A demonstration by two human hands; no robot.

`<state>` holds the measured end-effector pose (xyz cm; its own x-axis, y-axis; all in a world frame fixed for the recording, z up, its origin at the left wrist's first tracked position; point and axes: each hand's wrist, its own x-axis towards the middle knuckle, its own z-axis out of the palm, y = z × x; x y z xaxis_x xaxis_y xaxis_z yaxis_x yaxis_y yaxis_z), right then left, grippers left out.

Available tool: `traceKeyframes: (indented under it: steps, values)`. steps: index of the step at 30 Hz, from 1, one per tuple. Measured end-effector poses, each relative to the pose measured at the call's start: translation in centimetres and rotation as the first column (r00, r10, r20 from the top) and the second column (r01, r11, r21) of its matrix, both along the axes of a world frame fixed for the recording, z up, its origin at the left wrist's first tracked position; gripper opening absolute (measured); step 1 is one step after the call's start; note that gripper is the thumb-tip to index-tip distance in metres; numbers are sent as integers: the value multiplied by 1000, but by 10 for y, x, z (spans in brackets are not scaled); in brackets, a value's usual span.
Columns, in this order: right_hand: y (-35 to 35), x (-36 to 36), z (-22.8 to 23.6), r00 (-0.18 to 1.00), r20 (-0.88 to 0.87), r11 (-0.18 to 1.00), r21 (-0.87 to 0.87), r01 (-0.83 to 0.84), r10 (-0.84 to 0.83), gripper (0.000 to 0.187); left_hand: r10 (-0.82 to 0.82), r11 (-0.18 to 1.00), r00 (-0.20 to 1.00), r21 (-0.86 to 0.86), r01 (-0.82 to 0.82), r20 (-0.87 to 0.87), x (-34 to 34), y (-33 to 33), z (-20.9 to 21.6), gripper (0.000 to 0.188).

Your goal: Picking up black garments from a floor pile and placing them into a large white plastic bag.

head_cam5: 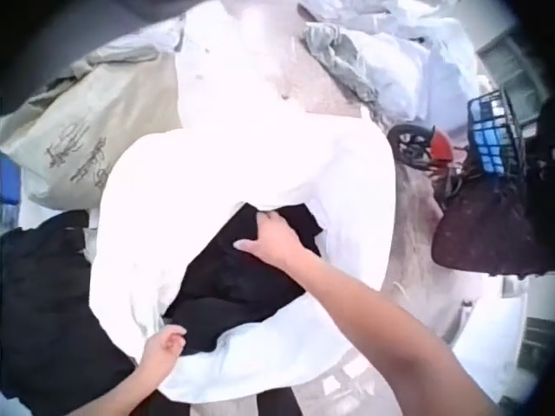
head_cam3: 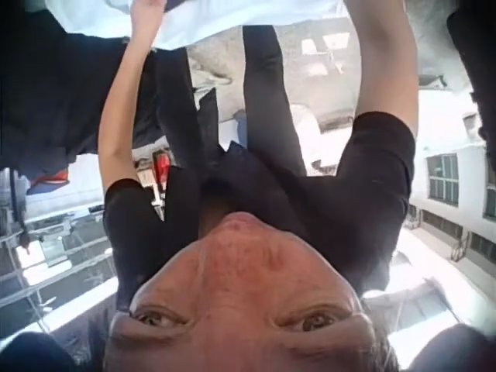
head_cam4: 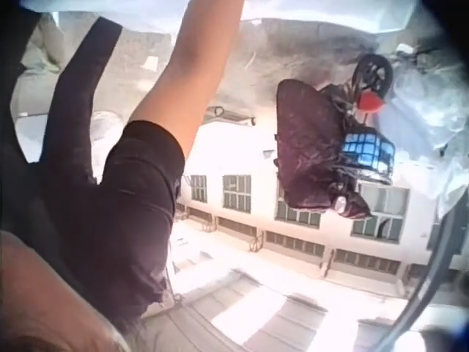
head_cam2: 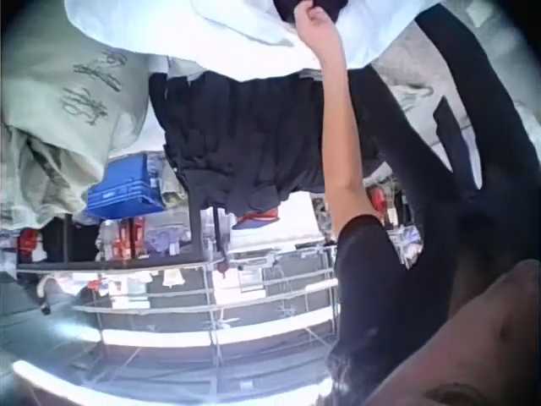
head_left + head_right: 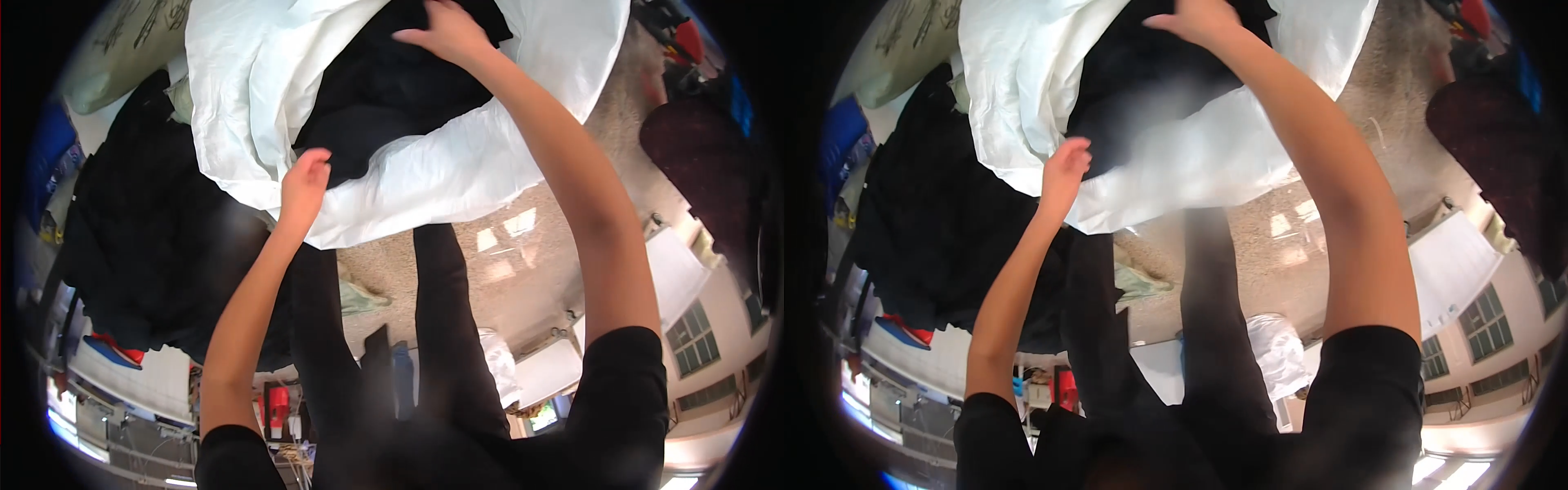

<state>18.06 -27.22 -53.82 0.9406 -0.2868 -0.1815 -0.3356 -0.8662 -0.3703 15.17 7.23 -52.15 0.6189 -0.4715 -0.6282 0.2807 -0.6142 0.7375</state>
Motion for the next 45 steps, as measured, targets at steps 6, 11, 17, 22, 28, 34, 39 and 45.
traceKeyframes:
  steps: [6, 11, 17, 22, 28, 34, 39, 45]
  values:
    - [-5, 40, -25, 906, -421, 997, -36, -64, 43, 99, -328, 943, 923, 122, 308, 202, 40, -91, -47, 27]
    - [-31, 23, -74, 902, -389, 978, 11, 209, -188, 54, -408, 825, 806, 552, 124, 429, 130, -128, -65, 49]
    - [-2, -1, -32, 937, -328, 982, 178, -66, 122, 49, -418, 851, 635, 525, 23, 650, 224, -87, -94, 86]
    - [20, -69, -19, 902, -377, 938, 339, -77, 210, 53, -160, 950, 868, 312, 6, 471, 129, -137, -68, 65]
    - [109, -114, 27, 876, -282, 836, 507, -210, 391, 29, 172, 978, 770, 199, -60, -614, 17, -125, -4, 90]
    - [202, -154, 72, 869, -277, 781, 599, -177, 409, 43, 133, 985, 540, 172, 21, -831, -15, -22, 3, 79]
    - [257, -154, 73, 827, -365, 710, 702, -58, 427, 66, 34, 992, 614, 99, 72, -789, -16, 47, -12, 67]
    - [204, -90, 58, 992, 12, 749, 655, -102, 124, 11, -340, 845, 932, 395, 361, -123, -43, 80, -46, 41]
